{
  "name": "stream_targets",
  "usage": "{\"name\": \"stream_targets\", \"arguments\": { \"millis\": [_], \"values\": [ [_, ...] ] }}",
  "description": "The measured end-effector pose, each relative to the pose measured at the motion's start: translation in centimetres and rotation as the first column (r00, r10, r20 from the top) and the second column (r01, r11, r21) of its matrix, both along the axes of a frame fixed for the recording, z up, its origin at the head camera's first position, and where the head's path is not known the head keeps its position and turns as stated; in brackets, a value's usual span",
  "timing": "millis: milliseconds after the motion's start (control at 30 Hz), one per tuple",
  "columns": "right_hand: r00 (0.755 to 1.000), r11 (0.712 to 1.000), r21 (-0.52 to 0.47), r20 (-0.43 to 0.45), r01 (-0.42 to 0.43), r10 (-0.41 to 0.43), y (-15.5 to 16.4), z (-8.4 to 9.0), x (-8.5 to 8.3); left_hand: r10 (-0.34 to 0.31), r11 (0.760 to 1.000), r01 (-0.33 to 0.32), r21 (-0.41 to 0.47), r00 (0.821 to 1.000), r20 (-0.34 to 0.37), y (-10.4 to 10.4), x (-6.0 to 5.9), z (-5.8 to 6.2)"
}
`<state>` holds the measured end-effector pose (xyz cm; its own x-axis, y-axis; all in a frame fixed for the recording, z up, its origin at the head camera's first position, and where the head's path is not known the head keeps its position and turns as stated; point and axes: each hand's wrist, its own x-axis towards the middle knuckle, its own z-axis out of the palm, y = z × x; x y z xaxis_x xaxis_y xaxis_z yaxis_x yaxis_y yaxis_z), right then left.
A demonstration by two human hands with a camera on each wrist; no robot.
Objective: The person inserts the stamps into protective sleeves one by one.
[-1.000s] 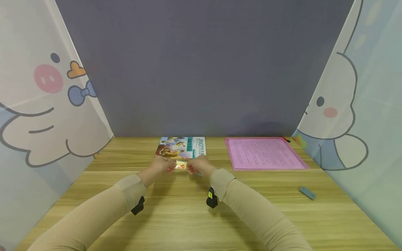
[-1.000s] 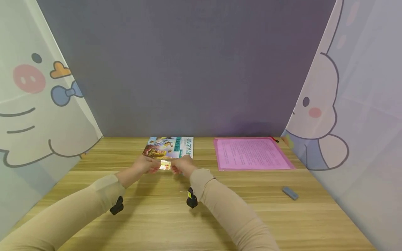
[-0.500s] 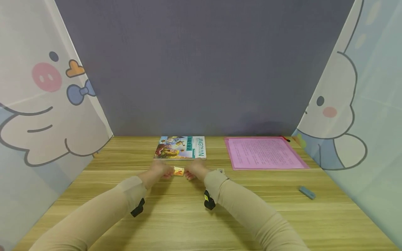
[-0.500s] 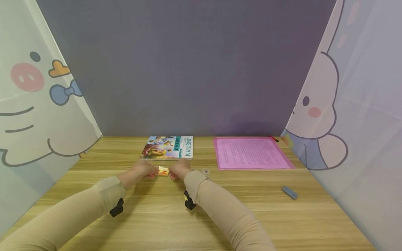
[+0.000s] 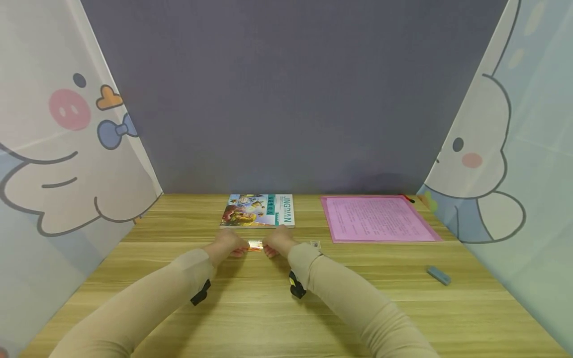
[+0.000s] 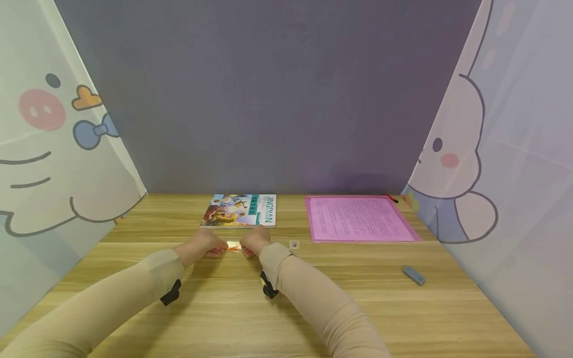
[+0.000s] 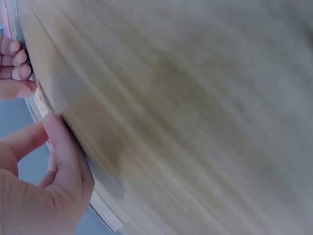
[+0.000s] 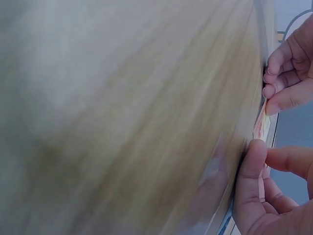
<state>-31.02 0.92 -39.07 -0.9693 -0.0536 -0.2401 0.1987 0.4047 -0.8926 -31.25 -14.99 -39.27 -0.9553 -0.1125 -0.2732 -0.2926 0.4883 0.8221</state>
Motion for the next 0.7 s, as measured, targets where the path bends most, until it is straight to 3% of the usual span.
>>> {"name": "stream_targets", "arguments": {
  "millis": [367, 700],
  "values": [
    [0.999, 0.999, 0.007, 0.011, 0.041, -0.041, -0.21, -0.56, -0.77, 0.025, 0.999, -0.024, -0.030, 0.999, 0.046, 0.24, -0.88, -0.17],
    [1.000, 0.999, 0.030, -0.017, 0.015, -0.015, -0.20, -0.89, -0.72, 0.025, 1.000, -0.025, -0.004, 0.999, 0.028, 0.18, -0.37, 0.03]
  ]
}}
